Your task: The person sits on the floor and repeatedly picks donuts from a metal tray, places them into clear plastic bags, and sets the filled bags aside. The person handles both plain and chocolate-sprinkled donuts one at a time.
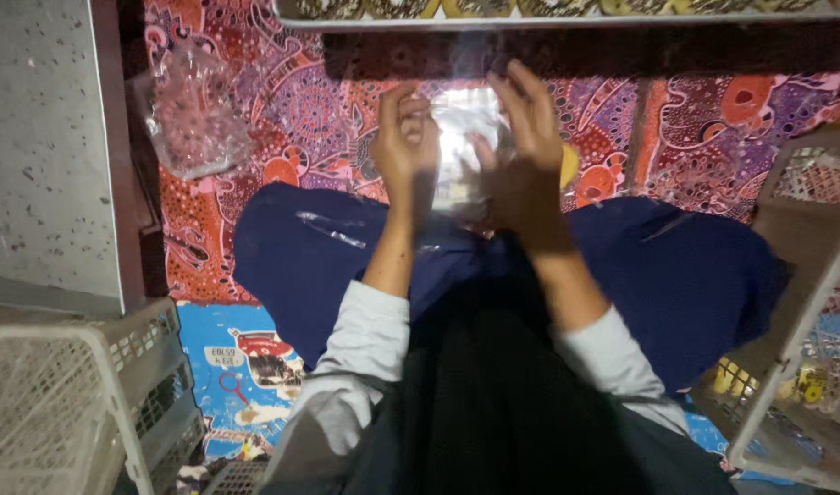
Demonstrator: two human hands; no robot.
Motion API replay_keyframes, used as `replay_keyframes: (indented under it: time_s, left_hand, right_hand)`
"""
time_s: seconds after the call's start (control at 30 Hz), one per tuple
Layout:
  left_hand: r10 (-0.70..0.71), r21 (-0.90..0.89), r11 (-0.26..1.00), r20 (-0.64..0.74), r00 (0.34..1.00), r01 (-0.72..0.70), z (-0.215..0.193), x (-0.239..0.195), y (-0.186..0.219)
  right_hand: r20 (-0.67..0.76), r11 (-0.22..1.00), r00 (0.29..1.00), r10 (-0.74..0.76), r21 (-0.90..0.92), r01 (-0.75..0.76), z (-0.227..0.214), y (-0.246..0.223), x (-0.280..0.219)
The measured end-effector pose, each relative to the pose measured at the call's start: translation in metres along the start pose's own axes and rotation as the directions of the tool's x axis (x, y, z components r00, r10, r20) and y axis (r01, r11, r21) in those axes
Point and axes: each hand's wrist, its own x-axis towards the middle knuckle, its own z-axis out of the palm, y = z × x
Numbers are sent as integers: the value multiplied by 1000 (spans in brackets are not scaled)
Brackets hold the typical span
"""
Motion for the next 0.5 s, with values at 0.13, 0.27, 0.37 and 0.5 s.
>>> replay_keyframes:
  time_s: [0.13,0.27,0.37,0.5]
  left_hand:
    - [358,230,900,95,929,-370,-2,-30,22]
    - [166,-322,933,-11,986,-160,2,-47,46]
    - [-90,-725,680,63,994,108,7,-33,47]
    - [-216,-898,269,298,930,349,4,8,26]
  right_hand:
    - [80,952,966,-247,-164,257,-8,-10,-2]
    - [102,981,992,-68,-173,85,-4,5,-7]
    - [142,993,983,-116,35,112,-8,10,-8]
    - [366,956,930,-31,283,-79,-39,30,25]
